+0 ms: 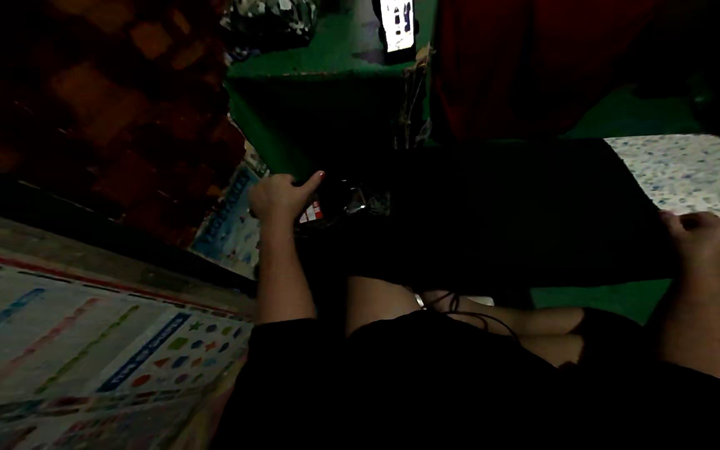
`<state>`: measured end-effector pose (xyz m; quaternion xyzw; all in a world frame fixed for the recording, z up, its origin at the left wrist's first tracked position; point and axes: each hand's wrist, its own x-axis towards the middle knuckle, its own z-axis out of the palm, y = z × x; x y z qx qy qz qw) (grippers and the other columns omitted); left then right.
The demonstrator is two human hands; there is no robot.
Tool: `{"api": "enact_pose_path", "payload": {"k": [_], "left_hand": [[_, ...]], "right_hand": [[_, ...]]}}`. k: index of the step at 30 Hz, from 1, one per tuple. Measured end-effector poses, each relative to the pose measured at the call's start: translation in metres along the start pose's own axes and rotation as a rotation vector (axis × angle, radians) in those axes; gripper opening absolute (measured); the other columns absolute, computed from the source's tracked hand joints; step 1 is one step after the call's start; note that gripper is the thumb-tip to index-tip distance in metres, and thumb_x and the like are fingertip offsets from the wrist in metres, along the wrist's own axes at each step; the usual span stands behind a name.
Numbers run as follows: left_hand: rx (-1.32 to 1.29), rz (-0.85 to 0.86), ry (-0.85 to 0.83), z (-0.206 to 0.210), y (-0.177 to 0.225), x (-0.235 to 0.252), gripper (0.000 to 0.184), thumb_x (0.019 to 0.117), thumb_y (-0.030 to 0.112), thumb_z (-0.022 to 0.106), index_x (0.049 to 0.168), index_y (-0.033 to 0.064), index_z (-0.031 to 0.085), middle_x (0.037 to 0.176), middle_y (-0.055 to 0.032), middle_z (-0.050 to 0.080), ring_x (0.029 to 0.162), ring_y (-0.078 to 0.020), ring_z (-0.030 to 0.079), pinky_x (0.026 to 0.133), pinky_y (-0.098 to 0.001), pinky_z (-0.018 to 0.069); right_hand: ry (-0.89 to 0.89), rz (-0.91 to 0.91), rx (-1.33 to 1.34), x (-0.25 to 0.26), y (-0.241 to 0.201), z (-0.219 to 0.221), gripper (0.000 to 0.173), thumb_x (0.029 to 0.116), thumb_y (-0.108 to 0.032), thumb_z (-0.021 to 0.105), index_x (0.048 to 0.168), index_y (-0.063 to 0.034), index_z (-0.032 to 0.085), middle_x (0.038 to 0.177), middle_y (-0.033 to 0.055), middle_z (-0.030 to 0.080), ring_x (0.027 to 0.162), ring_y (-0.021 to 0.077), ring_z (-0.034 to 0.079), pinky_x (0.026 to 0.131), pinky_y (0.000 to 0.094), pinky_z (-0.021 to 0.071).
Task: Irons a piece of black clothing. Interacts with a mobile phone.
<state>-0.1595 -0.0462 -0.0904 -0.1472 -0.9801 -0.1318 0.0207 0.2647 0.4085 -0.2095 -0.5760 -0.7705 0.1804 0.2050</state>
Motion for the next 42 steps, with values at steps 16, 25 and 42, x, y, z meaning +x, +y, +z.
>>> {"api": "enact_pose_path", "payload": {"k": [16, 25, 42], "left_hand": [[0.061, 0.246, -0.058, 0.023, 0.129, -0.027, 0.080, 0.0941, 0.076, 0.046, 0.103, 0.0010, 0.074, 0.109, -0.0239, 0.072, 0.113, -0.0413, 0.066, 0.101, -0.0640, 0.0413], [0.088, 0.690, -0.166, 0.057, 0.269, -0.065, 0.082, 0.0942, 0.077, 0.043, 0.098, 0.0009, 0.073, 0.103, -0.0201, 0.072, 0.107, -0.0354, 0.068, 0.096, -0.0578, 0.0456], [0.057, 0.729, -0.213, 0.053, 0.247, -0.070, 0.081, 0.0943, 0.076, 0.044, 0.095, 0.0003, 0.072, 0.099, -0.0193, 0.072, 0.104, -0.0340, 0.068, 0.098, -0.0558, 0.0439]], "right_hand": [[-0.001, 0.049, -0.005, 0.003, -0.001, 0.003, 0.058, 0.1050, -0.049, 0.052, 0.124, 0.0032, 0.066, 0.125, 0.0351, 0.064, 0.123, 0.0539, 0.058, 0.100, 0.0738, 0.0399], [0.011, 0.050, 0.011, -0.009, -0.017, -0.005, 0.055, 0.1085, -0.044, 0.049, 0.121, 0.0068, 0.067, 0.121, 0.0387, 0.064, 0.119, 0.0589, 0.058, 0.096, 0.0778, 0.0381], [0.020, 0.065, 0.000, 0.006, 0.007, 0.008, 0.058, 0.1053, -0.051, 0.050, 0.121, 0.0021, 0.068, 0.121, 0.0347, 0.066, 0.120, 0.0545, 0.060, 0.097, 0.0750, 0.0406]]}}
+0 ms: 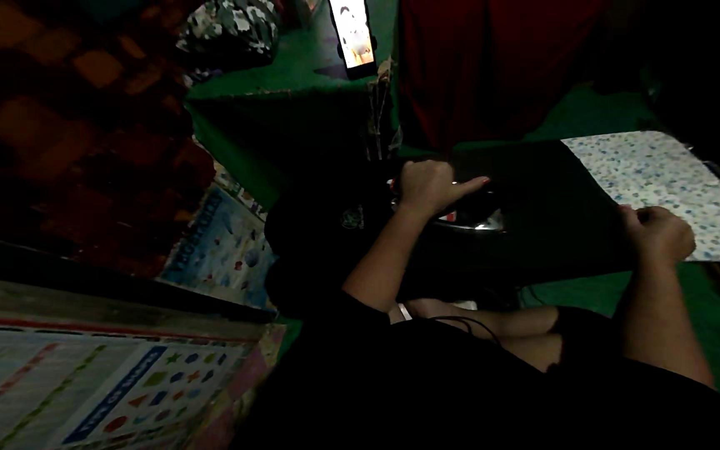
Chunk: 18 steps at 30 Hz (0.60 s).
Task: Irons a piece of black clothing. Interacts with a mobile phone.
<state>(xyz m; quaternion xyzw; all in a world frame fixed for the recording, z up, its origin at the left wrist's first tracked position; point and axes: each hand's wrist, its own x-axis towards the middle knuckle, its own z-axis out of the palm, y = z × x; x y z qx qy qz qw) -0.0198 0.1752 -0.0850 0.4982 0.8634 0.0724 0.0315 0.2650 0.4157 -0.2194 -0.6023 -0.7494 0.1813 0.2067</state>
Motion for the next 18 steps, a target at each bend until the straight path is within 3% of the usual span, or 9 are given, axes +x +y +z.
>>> {"api": "enact_pose_path", "payload": {"k": [7, 10, 13, 15, 18], "left_hand": [[-0.050, -0.439, 0.097, -0.022, -0.109, -0.043, 0.080, 0.0927, 0.076, 0.049, 0.097, -0.0010, 0.073, 0.103, -0.0248, 0.071, 0.107, -0.0425, 0.066, 0.097, -0.0655, 0.0436], [-0.068, -0.600, 0.148, -0.028, -0.143, -0.054, 0.083, 0.0931, 0.076, 0.048, 0.106, -0.0026, 0.072, 0.111, -0.0276, 0.070, 0.113, -0.0454, 0.064, 0.098, -0.0680, 0.0423], [-0.080, -0.595, 0.221, -0.028, -0.158, -0.057, 0.075, 0.1028, 0.065, 0.039, 0.120, -0.0020, 0.067, 0.115, -0.0291, 0.069, 0.116, -0.0466, 0.064, 0.101, -0.0685, 0.0392], [-0.101, -0.538, 0.278, -0.027, -0.155, -0.055, 0.064, 0.1108, 0.050, 0.027, 0.134, 0.0005, 0.061, 0.116, -0.0306, 0.069, 0.115, -0.0492, 0.064, 0.100, -0.0705, 0.0381], [-0.182, -0.479, 0.277, -0.032, -0.134, -0.046, 0.059, 0.1131, 0.041, 0.018, 0.149, 0.0038, 0.046, 0.114, -0.0330, 0.068, 0.114, -0.0525, 0.063, 0.097, -0.0713, 0.0413]], "right_hand": [[-0.022, -0.007, 0.013, -0.013, -0.014, -0.009, 0.057, 0.1076, -0.047, 0.050, 0.122, 0.0055, 0.067, 0.123, 0.0387, 0.063, 0.121, 0.0594, 0.057, 0.097, 0.0784, 0.0378], [-0.050, 0.002, -0.003, -0.019, -0.025, -0.016, 0.055, 0.1087, -0.043, 0.049, 0.123, 0.0079, 0.065, 0.123, 0.0400, 0.062, 0.121, 0.0606, 0.056, 0.096, 0.0790, 0.0369], [-0.108, -0.007, -0.090, -0.017, -0.040, -0.022, 0.051, 0.1091, -0.037, 0.051, 0.125, 0.0102, 0.063, 0.123, 0.0439, 0.060, 0.119, 0.0641, 0.055, 0.093, 0.0811, 0.0379], [-0.124, -0.130, -0.062, -0.022, -0.069, -0.033, 0.046, 0.1064, -0.025, 0.059, 0.130, 0.0139, 0.058, 0.130, 0.0485, 0.051, 0.124, 0.0684, 0.048, 0.097, 0.0824, 0.0359], [-0.018, -0.534, 0.012, -0.051, -0.157, -0.048, 0.049, 0.1048, -0.024, 0.061, 0.132, 0.0160, 0.055, 0.133, 0.0468, 0.050, 0.126, 0.0646, 0.049, 0.104, 0.0733, 0.0393]]}}
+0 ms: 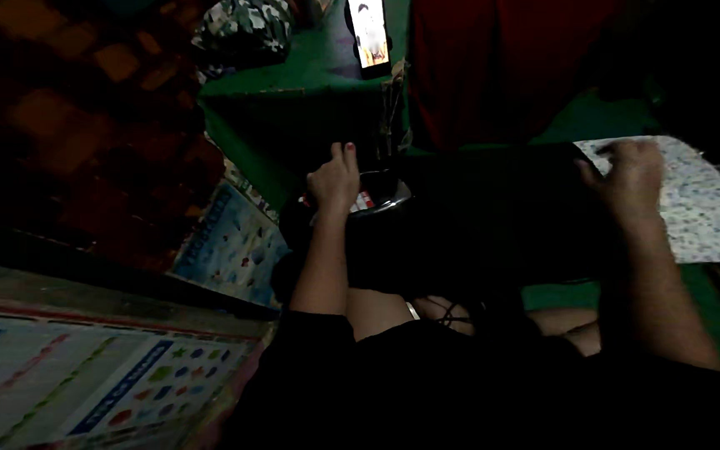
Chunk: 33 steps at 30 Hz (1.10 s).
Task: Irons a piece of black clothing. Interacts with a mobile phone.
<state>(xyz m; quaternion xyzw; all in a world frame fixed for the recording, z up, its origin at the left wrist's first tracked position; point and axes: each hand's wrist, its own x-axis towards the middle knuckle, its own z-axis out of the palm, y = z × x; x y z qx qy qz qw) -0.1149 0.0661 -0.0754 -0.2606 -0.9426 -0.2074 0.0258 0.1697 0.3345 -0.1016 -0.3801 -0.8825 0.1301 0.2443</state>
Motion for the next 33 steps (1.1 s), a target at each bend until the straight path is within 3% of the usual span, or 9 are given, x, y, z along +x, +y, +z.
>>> {"api": "enact_pose_path", "payload": {"k": [3, 5, 6, 8, 12, 17, 21, 25, 33], "left_hand": [[-0.245, 0.074, -0.057, 0.009, 0.032, -0.005, 0.058, 0.1132, 0.041, 0.020, 0.152, 0.0029, 0.041, 0.117, -0.0316, 0.067, 0.117, -0.0477, 0.063, 0.102, -0.0657, 0.0413], [-0.633, 0.127, -0.047, 0.018, 0.047, -0.001, 0.054, 0.1139, 0.035, 0.020, 0.157, 0.0033, 0.032, 0.130, -0.0299, 0.062, 0.118, -0.0383, 0.064, 0.100, -0.0522, 0.0504], [-0.886, 0.124, -0.055, 0.018, 0.052, 0.003, 0.054, 0.1136, 0.034, 0.019, 0.158, 0.0046, 0.026, 0.144, -0.0289, 0.051, 0.124, -0.0346, 0.059, 0.099, -0.0474, 0.0509], [-1.210, 0.074, -0.002, 0.009, 0.051, 0.011, 0.052, 0.1126, 0.032, 0.026, 0.159, 0.0079, 0.026, 0.157, -0.0226, 0.038, 0.137, -0.0320, 0.048, 0.104, -0.0505, 0.0464], [-1.123, 0.057, 0.232, -0.010, 0.019, 0.048, 0.047, 0.1088, 0.025, 0.043, 0.149, 0.0014, 0.040, 0.148, -0.0212, 0.047, 0.133, -0.0299, 0.049, 0.101, -0.0508, 0.0463], [-0.967, -0.083, 0.229, 0.000, -0.004, 0.118, 0.044, 0.1072, 0.019, 0.050, 0.145, -0.0020, 0.043, 0.144, -0.0243, 0.050, 0.126, -0.0302, 0.054, 0.101, -0.0447, 0.0457], [-0.813, -0.034, 0.186, 0.029, 0.000, 0.188, 0.050, 0.1030, 0.016, 0.059, 0.145, -0.0065, 0.043, 0.143, -0.0295, 0.051, 0.127, -0.0348, 0.056, 0.106, -0.0446, 0.0463], [-0.713, 0.048, 0.118, 0.051, 0.017, 0.249, 0.060, 0.1006, 0.017, 0.064, 0.148, -0.0079, 0.039, 0.149, -0.0320, 0.044, 0.135, -0.0403, 0.049, 0.111, -0.0478, 0.0426], [-0.993, -0.081, 0.164, 0.107, 0.043, 0.338, 0.082, 0.0935, 0.022, 0.075, 0.155, -0.0035, 0.028, 0.144, -0.0319, 0.048, 0.132, -0.0396, 0.051, 0.109, -0.0484, 0.0448]], "right_hand": [[-0.081, -0.399, 0.104, 0.002, -0.123, -0.004, 0.053, 0.0936, -0.017, 0.075, 0.135, 0.0102, 0.057, 0.133, 0.0400, 0.054, 0.125, 0.0572, 0.053, 0.104, 0.0666, 0.0434], [-0.257, -0.577, 0.143, 0.005, -0.182, 0.018, 0.070, 0.0832, -0.019, 0.086, 0.143, 0.0006, 0.054, 0.133, 0.0349, 0.055, 0.121, 0.0532, 0.057, 0.101, 0.0645, 0.0468], [-0.343, -0.611, 0.141, 0.012, -0.199, 0.035, 0.076, 0.0825, -0.018, 0.087, 0.148, -0.0023, 0.050, 0.134, 0.0342, 0.054, 0.120, 0.0527, 0.057, 0.100, 0.0645, 0.0472], [-0.482, -0.586, 0.112, 0.027, -0.212, 0.069, 0.073, 0.0859, -0.009, 0.081, 0.150, -0.0026, 0.047, 0.133, 0.0344, 0.057, 0.119, 0.0539, 0.058, 0.099, 0.0676, 0.0467], [-0.497, -0.521, 0.030, 0.036, -0.198, 0.090, 0.021, 0.0960, -0.008, 0.067, 0.116, -0.0010, 0.069, 0.107, 0.0252, 0.071, 0.105, 0.0472, 0.068, 0.087, 0.0681, 0.0513], [-0.503, -0.392, -0.050, 0.064, -0.157, 0.080, 0.020, 0.0961, -0.010, 0.070, 0.115, -0.0034, 0.071, 0.105, 0.0248, 0.072, 0.103, 0.0471, 0.069, 0.086, 0.0670, 0.0521], [-0.411, -0.191, -0.141, 0.103, -0.085, 0.071, 0.019, 0.0951, -0.018, 0.075, 0.107, -0.0045, 0.071, 0.098, 0.0240, 0.072, 0.097, 0.0471, 0.069, 0.079, 0.0666, 0.0529], [-0.304, 0.094, -0.186, 0.132, -0.024, 0.054, 0.038, 0.0909, -0.034, 0.080, 0.110, -0.0023, 0.071, 0.103, 0.0291, 0.070, 0.102, 0.0524, 0.067, 0.083, 0.0733, 0.0493], [-0.219, 0.193, -0.251, 0.150, 0.016, 0.055, 0.037, 0.0887, -0.029, 0.082, 0.104, 0.0009, 0.068, 0.094, 0.0307, 0.069, 0.093, 0.0535, 0.067, 0.075, 0.0726, 0.0487]]}}
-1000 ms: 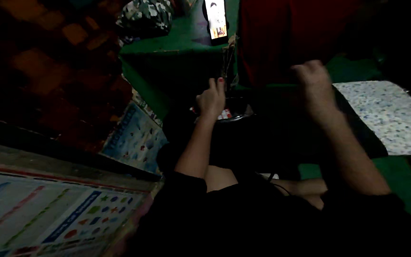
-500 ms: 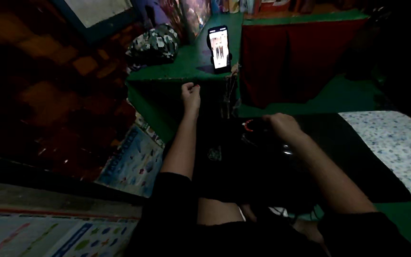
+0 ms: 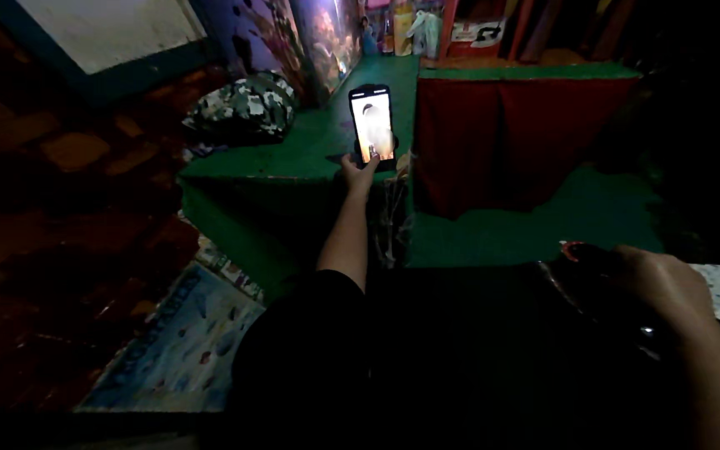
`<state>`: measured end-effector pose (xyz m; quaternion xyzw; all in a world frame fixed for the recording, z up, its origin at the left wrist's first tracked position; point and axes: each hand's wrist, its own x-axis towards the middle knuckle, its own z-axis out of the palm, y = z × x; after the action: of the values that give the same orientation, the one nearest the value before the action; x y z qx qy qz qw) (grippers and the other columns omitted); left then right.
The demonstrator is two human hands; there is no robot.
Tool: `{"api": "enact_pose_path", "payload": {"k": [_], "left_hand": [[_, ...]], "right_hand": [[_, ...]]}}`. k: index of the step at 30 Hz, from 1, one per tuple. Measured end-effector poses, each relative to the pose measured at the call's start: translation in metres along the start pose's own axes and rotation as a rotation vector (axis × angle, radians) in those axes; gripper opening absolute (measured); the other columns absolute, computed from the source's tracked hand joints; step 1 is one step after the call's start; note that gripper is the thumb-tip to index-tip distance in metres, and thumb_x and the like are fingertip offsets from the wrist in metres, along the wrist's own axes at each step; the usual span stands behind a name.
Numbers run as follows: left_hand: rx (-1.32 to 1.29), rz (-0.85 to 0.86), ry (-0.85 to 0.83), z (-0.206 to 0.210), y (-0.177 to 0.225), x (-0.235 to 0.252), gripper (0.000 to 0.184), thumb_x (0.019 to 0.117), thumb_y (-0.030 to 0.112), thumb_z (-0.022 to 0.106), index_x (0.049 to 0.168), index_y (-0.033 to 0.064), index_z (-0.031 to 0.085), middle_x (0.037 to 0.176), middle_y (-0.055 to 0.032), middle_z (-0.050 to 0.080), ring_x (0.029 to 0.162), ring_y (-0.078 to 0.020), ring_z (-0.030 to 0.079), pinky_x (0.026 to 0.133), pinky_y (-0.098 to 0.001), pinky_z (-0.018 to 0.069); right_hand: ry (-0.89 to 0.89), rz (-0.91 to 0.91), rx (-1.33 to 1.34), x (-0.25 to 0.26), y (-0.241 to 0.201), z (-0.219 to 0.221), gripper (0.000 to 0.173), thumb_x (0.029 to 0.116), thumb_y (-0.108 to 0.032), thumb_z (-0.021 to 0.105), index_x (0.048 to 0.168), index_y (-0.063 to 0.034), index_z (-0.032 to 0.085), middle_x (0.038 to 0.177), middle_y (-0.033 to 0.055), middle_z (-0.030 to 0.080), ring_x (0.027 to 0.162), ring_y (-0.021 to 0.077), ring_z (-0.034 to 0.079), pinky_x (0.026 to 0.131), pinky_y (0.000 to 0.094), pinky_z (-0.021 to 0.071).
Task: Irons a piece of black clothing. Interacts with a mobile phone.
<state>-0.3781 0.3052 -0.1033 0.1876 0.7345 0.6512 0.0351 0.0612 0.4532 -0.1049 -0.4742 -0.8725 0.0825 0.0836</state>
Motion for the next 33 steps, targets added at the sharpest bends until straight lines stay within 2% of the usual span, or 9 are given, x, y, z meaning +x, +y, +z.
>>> {"api": "enact_pose_path", "payload": {"k": [4, 6, 8, 14, 19, 21, 24, 28, 33], "left_hand": [[-0.061, 0.036, 0.063, 0.010, -0.012, 0.012, 0.077, 0.0919, 0.018, 0.076, 0.152, -0.0043, 0.034, 0.135, -0.0290, 0.056, 0.125, -0.0345, 0.057, 0.107, -0.0442, 0.0476], [-0.047, 0.043, 0.062, 0.011, -0.016, 0.015, 0.076, 0.0923, 0.017, 0.075, 0.152, -0.0038, 0.034, 0.133, -0.0283, 0.058, 0.123, -0.0338, 0.058, 0.106, -0.0440, 0.0479], [-0.024, 0.036, 0.060, 0.012, -0.017, 0.015, 0.077, 0.0920, 0.020, 0.076, 0.153, -0.0016, 0.034, 0.133, -0.0276, 0.058, 0.124, -0.0347, 0.057, 0.107, -0.0459, 0.0464], [0.003, 0.048, 0.038, 0.007, -0.023, 0.013, 0.079, 0.0910, 0.023, 0.076, 0.155, 0.0015, 0.035, 0.144, -0.0279, 0.051, 0.138, -0.0409, 0.044, 0.113, -0.0513, 0.0391], [0.088, 0.057, 0.010, 0.005, -0.025, 0.009, 0.087, 0.0874, 0.019, 0.078, 0.158, 0.0015, 0.029, 0.147, -0.0299, 0.045, 0.140, -0.0428, 0.039, 0.114, -0.0508, 0.0379], [0.141, 0.051, 0.008, 0.003, -0.023, 0.007, 0.091, 0.0862, 0.021, 0.081, 0.158, 0.0026, 0.029, 0.147, -0.0298, 0.045, 0.140, -0.0430, 0.039, 0.114, -0.0516, 0.0375], [0.141, 0.053, 0.005, 0.003, -0.023, 0.006, 0.093, 0.0848, 0.023, 0.083, 0.159, 0.0043, 0.029, 0.148, -0.0293, 0.045, 0.140, -0.0426, 0.040, 0.114, -0.0509, 0.0370], [0.077, 0.061, -0.011, 0.003, -0.020, 0.007, 0.088, 0.0857, 0.019, 0.081, 0.156, 0.0033, 0.032, 0.147, -0.0281, 0.048, 0.139, -0.0406, 0.043, 0.114, -0.0504, 0.0393], [0.099, 0.047, -0.025, 0.002, -0.023, 0.011, 0.092, 0.0812, 0.015, 0.083, 0.157, 0.0068, 0.032, 0.147, -0.0265, 0.048, 0.139, -0.0413, 0.042, 0.113, -0.0522, 0.0398]], "right_hand": [[-0.028, -0.141, -0.012, -0.003, 0.011, 0.002, 0.040, 0.0831, -0.035, 0.087, 0.099, -0.0023, 0.070, 0.086, 0.0257, 0.069, 0.084, 0.0496, 0.068, 0.070, 0.0704, 0.0498], [-0.037, -0.288, 0.031, -0.007, 0.021, 0.004, 0.042, 0.0785, -0.031, 0.091, 0.104, -0.0038, 0.073, 0.086, 0.0242, 0.071, 0.082, 0.0492, 0.069, 0.070, 0.0715, 0.0505], [-0.059, -0.370, 0.077, -0.010, 0.028, 0.006, 0.046, 0.0753, -0.031, 0.093, 0.112, -0.0098, 0.075, 0.090, 0.0210, 0.074, 0.084, 0.0466, 0.070, 0.072, 0.0720, 0.0510], [-0.066, -0.361, 0.113, -0.010, 0.027, 0.006, 0.046, 0.0748, -0.033, 0.093, 0.112, -0.0128, 0.076, 0.090, 0.0202, 0.074, 0.084, 0.0456, 0.070, 0.073, 0.0720, 0.0502], [-0.089, -0.705, 0.175, -0.010, 0.048, 0.009, 0.045, 0.0702, -0.033, 0.087, 0.104, -0.0053, 0.077, 0.086, 0.0175, 0.074, 0.078, 0.0416, 0.072, 0.067, 0.0684, 0.0537], [-0.144, -0.654, 0.200, -0.007, 0.051, 0.006, 0.046, 0.0718, -0.032, 0.088, 0.106, -0.0050, 0.076, 0.089, 0.0178, 0.074, 0.081, 0.0410, 0.072, 0.071, 0.0679, 0.0536], [-0.096, -0.354, 0.120, 0.004, 0.042, 0.007, 0.047, 0.0815, -0.034, 0.089, 0.110, -0.0007, 0.071, 0.088, 0.0256, 0.070, 0.084, 0.0485, 0.068, 0.073, 0.0721, 0.0508], [0.100, -0.259, -0.009, 0.027, 0.037, 0.024, 0.037, 0.0838, -0.033, 0.084, 0.098, -0.0024, 0.068, 0.077, 0.0270, 0.067, 0.074, 0.0537, 0.066, 0.060, 0.0731, 0.0475], [-0.163, -0.768, 0.148, 0.004, 0.020, 0.009, 0.033, 0.0750, -0.021, 0.086, 0.104, -0.0086, 0.077, 0.084, 0.0144, 0.074, 0.077, 0.0391, 0.072, 0.067, 0.0668, 0.0540]]}}
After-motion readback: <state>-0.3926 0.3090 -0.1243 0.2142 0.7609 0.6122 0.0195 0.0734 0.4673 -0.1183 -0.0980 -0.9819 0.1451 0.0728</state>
